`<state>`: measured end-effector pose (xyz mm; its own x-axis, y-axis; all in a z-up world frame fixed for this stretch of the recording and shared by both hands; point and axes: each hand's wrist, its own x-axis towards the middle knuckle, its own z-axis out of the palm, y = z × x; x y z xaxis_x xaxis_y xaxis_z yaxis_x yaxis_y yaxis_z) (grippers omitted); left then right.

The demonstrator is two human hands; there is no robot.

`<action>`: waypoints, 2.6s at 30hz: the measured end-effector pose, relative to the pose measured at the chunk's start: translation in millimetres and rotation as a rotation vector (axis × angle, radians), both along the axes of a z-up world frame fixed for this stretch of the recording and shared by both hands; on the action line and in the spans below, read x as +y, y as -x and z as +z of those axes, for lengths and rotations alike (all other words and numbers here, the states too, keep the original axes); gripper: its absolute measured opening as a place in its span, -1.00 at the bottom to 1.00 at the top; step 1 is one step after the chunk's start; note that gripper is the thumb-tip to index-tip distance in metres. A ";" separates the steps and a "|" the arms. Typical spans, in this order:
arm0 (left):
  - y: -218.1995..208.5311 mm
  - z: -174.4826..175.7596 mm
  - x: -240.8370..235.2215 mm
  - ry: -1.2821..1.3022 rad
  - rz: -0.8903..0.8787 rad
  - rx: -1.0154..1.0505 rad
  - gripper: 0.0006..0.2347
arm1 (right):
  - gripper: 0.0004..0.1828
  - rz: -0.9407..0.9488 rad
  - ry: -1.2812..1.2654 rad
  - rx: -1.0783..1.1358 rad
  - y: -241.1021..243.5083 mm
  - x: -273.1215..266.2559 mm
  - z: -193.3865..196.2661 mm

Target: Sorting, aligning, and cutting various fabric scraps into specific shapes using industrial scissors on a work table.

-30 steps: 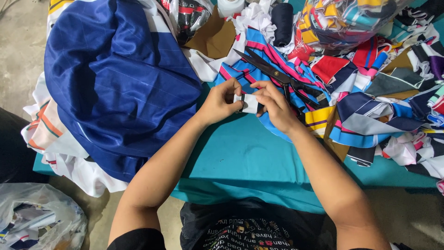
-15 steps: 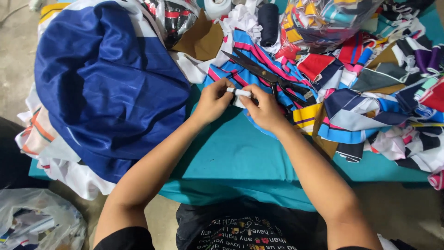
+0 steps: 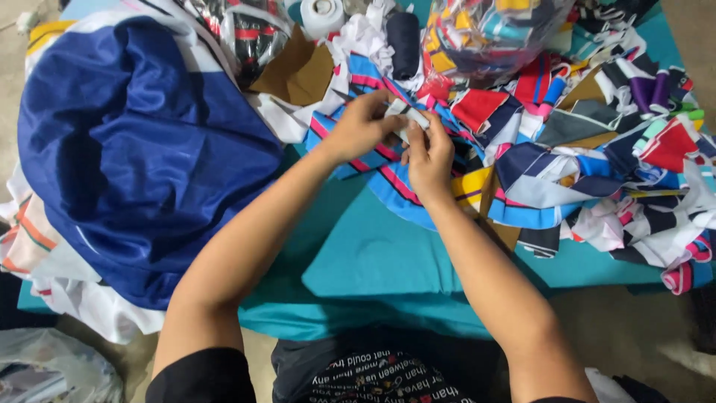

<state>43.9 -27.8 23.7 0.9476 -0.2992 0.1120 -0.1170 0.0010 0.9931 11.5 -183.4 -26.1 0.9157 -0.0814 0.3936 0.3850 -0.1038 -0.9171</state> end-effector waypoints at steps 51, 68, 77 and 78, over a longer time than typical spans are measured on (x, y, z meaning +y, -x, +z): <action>36.1 -28.2 16.8 -0.107 0.230 -0.342 -0.68 | -0.80 0.338 0.038 0.283 8.6 -1.3 13.9; 25.5 -53.9 24.9 -0.098 0.193 -0.328 -0.65 | -0.75 -0.029 0.086 -0.367 9.0 -40.6 81.5; 31.2 -49.8 25.8 -0.133 0.145 -0.311 -0.67 | -0.48 -0.209 0.404 -0.395 -88.7 -149.6 147.7; 29.0 -48.2 27.2 -0.141 0.144 -0.320 -0.68 | -0.36 -0.144 0.585 -0.105 -86.9 -152.7 157.9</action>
<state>14.9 -0.6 -24.5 0.9048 -0.1987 0.3767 -0.4107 -0.1726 0.8953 98.3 -336.1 131.8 0.8652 0.0559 0.4983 0.4154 -0.6365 -0.6499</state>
